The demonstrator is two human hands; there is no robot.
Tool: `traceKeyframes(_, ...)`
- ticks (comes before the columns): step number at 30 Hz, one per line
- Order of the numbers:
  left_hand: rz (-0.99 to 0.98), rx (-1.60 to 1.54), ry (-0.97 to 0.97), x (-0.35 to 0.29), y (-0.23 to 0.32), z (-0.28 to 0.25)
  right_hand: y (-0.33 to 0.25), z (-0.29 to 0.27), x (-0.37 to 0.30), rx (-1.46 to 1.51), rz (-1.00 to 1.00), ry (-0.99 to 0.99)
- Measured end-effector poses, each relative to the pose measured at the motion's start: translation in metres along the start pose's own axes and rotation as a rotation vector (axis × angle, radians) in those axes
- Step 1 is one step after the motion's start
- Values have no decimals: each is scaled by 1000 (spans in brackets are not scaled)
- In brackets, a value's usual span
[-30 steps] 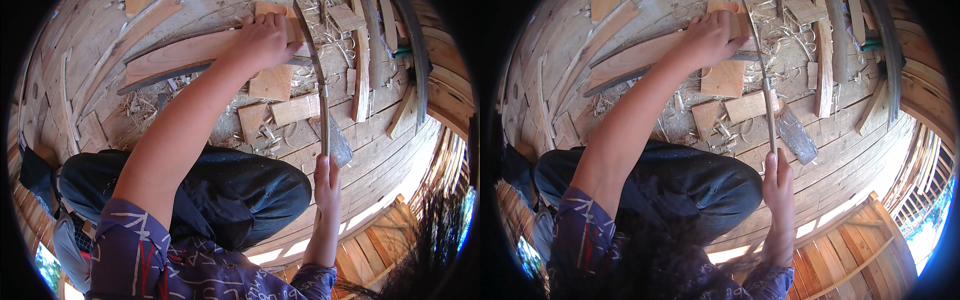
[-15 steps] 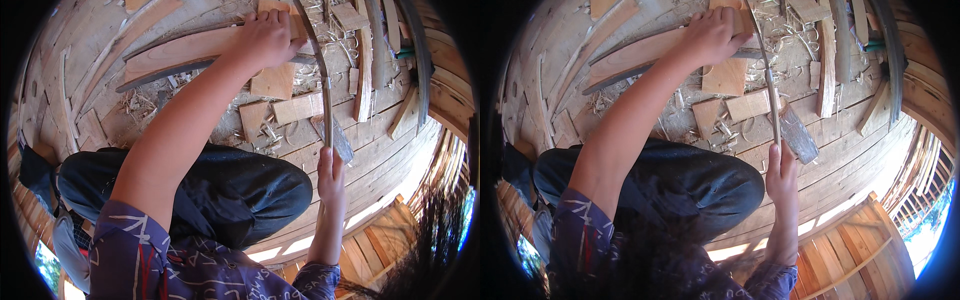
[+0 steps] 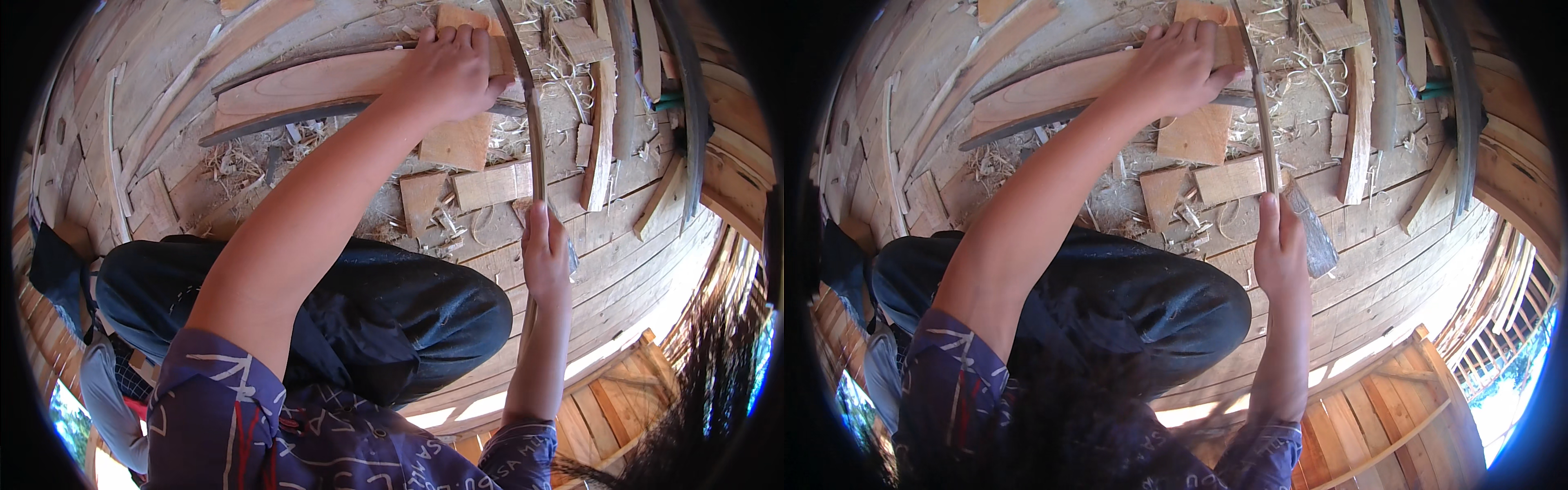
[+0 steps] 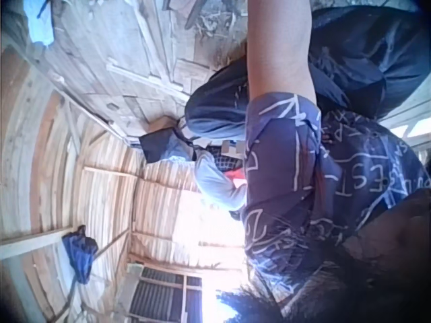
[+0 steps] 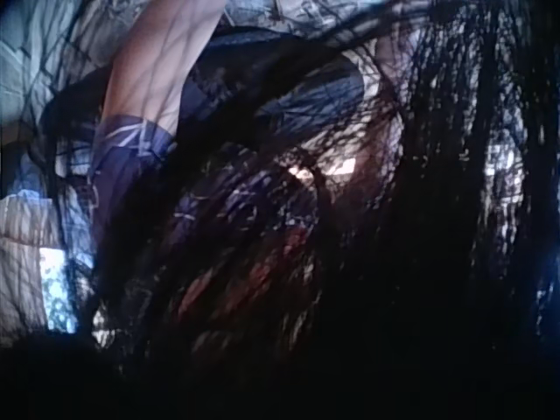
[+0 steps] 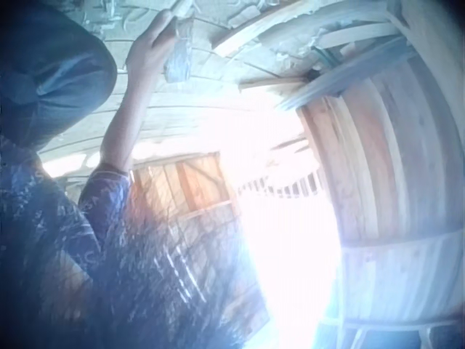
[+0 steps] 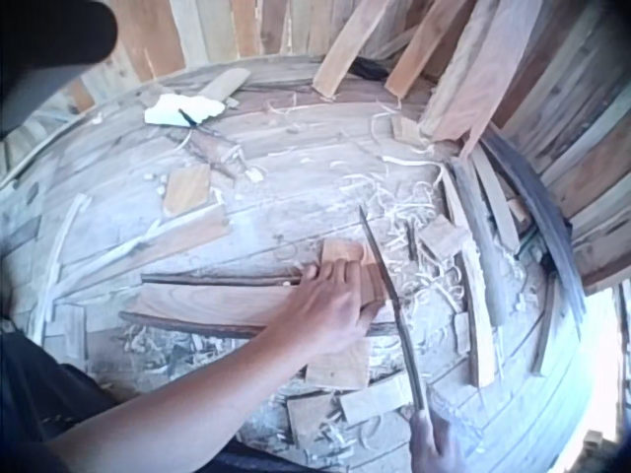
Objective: The person saws a small piece of wood using a hand saw while holding it against a larger wooden block on the floor.
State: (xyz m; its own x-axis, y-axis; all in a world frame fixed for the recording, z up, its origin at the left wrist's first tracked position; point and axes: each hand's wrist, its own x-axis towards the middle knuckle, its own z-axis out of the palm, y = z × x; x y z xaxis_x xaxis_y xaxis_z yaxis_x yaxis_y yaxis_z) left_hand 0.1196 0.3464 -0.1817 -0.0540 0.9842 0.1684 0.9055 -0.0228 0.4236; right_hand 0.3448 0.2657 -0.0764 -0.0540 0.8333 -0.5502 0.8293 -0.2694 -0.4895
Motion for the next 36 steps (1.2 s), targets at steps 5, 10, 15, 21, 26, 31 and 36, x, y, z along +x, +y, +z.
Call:
traceKeyframes(5,75,70,145,-7,-4,8,30,-26,-95,138,44,-69)
traceKeyframes(10,60,63,101,-10,2,4,25,-14,-53,113,-10,-53)
traceKeyframes(15,32,-15,18,0,3,0,-5,-6,9,13,-63,-16)
traceKeyframes(21,54,67,51,-12,2,-4,31,-26,-85,164,101,-96)
traceKeyframes(26,61,58,63,-10,2,-1,29,-2,-42,226,63,11)
traceKeyframes(31,7,11,-39,-3,1,-1,6,-3,4,118,-6,-65)
traceKeyframes(36,49,107,117,-9,0,-2,41,-15,-92,172,22,-47)
